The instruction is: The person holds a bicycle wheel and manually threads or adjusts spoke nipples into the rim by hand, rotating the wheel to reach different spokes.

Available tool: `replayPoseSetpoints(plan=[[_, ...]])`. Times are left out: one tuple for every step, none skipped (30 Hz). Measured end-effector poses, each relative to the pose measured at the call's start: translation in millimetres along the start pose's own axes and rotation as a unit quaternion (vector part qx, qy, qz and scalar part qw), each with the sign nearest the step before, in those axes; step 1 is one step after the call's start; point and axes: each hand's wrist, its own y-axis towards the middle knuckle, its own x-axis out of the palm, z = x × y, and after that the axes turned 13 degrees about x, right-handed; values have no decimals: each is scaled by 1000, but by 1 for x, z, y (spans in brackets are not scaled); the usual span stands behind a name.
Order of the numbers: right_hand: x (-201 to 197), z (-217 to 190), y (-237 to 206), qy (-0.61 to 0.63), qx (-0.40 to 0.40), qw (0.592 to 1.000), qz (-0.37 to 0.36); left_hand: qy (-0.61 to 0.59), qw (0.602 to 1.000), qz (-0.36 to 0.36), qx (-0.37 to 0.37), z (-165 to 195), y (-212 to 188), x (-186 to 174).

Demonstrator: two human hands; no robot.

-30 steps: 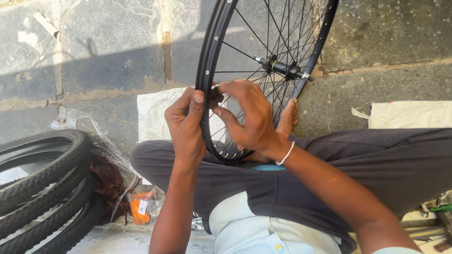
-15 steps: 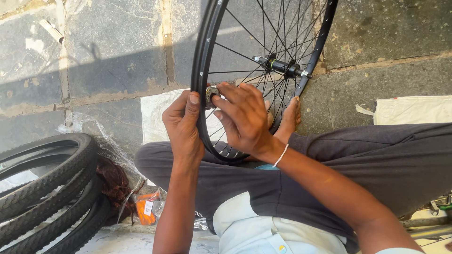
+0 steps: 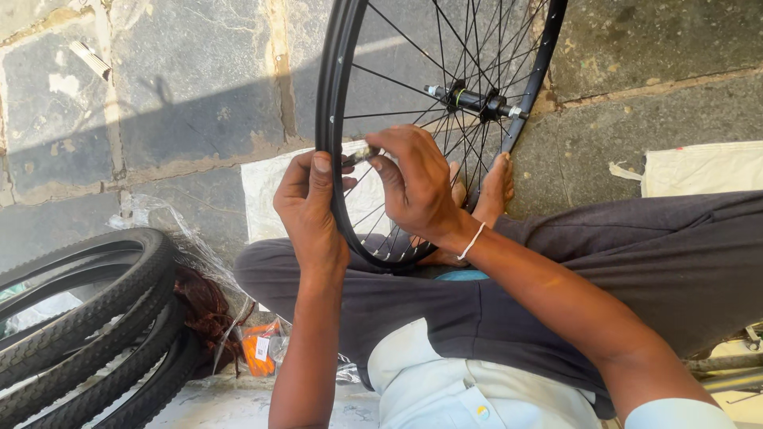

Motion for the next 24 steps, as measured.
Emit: replayPoseSetpoints(plan=[[0, -3, -1, 23, 53, 998, -10, 1, 1000, -2, -2, 0, 0, 0], [-2, -6, -1, 46, 104, 993, -21, 1, 1000, -3, -2, 0, 0, 1], [-4, -8, 0, 72, 151, 985, -31, 2, 1000, -3, 2, 0, 0, 1], [-7, -9, 4, 60, 135, 987, -65, 0, 1000, -3, 8, 0, -1, 1], [-11, -10, 8, 49, 119, 987, -100, -2, 1000, -1, 13, 0, -1, 0], [-15, -10, 13, 36, 103, 985, -135, -3, 1000, 1, 18, -1, -1, -1], [-20, -10, 19, 44, 71, 983, -165, -12, 1000, 0, 15, -2, -2, -2], [-25, -8, 25, 52, 38, 979, -194, -21, 1000, 0, 13, -4, -2, -3], [-27, -7, 31, 60, 4, 973, -221, -29, 1000, -2, 11, -5, -2, -5], [-27, -7, 34, 73, 42, 965, -246, -33, 999, -7, 17, -7, -2, -7], [-25, -7, 36, 85, 80, 955, -272, -37, 999, -10, 23, -9, -3, -9], [-23, -8, 37, 98, 115, 943, -297, -41, 999, -13, 31, -11, -4, -11], [-19, -9, 35, 37, 65, 967, -243, -52, 998, 2, 42, -12, -6, -13], [-16, -12, 32, -26, 15, 982, -187, -62, 997, 18, 52, -13, -11, -14], [-13, -14, 29, -88, -36, 987, -131, -73, 995, 35, 63, -14, -15, -14], [-11, -16, 26, -92, -36, 988, -117, -29, 994, 8, 104, -14, -22, -14], [-11, -18, 23, -97, -34, 990, -101, 13, 989, -22, 144, -12, -30, -13], [-13, -19, 23, -100, -37, 991, -83, 55, 979, -52, 189, -11, -35, -11], [-16, -20, 24, -94, -10, 989, -111, 25, 987, -53, 148, -10, -38, -10], [-21, -21, 27, -87, 20, 986, -142, -5, 993, -54, 104, -8, -41, -10], [-27, -22, 32, -81, 50, 980, -174, -36, 996, -53, 58, -6, -41, -10], [-32, -23, 37, -64, 81, 978, -180, -31, 996, -67, 55, -3, -40, -11], [-35, -23, 43, -45, 110, 975, -186, -25, 995, -79, 52, -1, -35, -14], [-38, -25, 47, -27, 130, 973, -186, -21, 993, -96, 60, 0, -28, -16]])
